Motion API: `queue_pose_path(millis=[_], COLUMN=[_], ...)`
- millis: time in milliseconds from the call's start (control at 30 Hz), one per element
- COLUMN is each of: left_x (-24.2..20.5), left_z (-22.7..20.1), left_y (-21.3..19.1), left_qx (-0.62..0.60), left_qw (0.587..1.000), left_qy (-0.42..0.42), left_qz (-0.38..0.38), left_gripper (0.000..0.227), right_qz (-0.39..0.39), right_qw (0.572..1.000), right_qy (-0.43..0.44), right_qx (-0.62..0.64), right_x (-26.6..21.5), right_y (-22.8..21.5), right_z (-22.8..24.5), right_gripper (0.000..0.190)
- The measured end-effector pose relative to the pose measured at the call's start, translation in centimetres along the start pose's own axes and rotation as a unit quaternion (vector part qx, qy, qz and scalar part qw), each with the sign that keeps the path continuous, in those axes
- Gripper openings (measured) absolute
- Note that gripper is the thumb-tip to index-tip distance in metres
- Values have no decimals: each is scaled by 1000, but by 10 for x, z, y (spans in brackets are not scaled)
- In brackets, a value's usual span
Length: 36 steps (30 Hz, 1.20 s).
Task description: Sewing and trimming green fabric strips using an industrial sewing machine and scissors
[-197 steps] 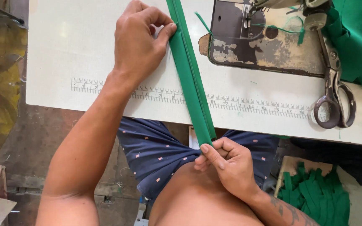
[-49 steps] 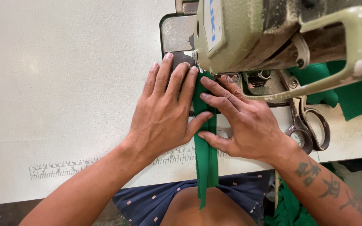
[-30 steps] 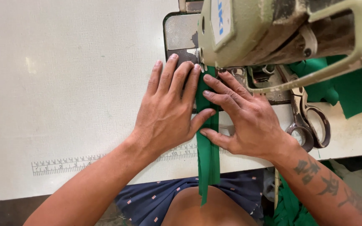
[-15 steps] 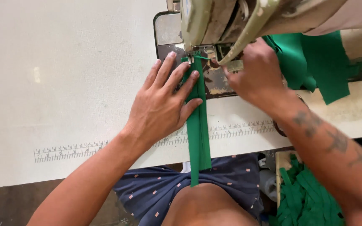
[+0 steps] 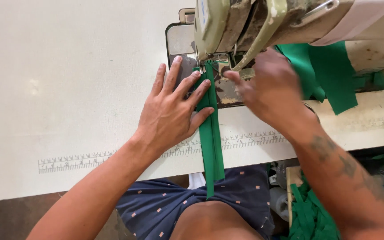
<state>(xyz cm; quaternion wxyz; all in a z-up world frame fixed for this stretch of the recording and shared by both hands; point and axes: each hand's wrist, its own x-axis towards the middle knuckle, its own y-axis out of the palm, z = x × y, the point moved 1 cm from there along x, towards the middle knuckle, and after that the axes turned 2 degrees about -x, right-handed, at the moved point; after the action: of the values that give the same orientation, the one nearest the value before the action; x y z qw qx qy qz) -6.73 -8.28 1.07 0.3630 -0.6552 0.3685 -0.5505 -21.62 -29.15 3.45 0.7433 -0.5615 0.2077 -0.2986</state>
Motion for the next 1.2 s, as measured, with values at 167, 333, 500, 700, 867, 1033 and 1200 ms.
queue_pose_path(millis=[167,333,500,700,867,1033,1200], left_x=[1,3,0,-4,-4,-6,-10], left_z=[1,4,0,-5,-7,-12,-17], left_y=[-1,0,0,-2,-2,-3,-2], left_qx=[6,1,7,32,27,2,23], left_qw=[1000,1000,1000,999,999,999,999], left_qy=[-5,-4,2,4,0,-9,3], left_qz=[3,10,8,16,21,35,47], left_gripper=[61,62,60,64,63,68,67], right_qz=[-375,-341,-353,-359,-329,-353,-282], right_qw=[908,920,922,913,927,917,912], right_qy=[-170,-156,-125,-175,-155,-170,-297], right_qx=[-76,-114,-95,-88,-92,-78,13], right_x=[-56,-84,-86,-90,-89,-93,-46], right_y=[-39,-32,0,-20,-25,-51,-39], right_z=[-134,-191,-235,-193,-184,-128,-49], right_gripper=[23,36,41,35,70,45,23])
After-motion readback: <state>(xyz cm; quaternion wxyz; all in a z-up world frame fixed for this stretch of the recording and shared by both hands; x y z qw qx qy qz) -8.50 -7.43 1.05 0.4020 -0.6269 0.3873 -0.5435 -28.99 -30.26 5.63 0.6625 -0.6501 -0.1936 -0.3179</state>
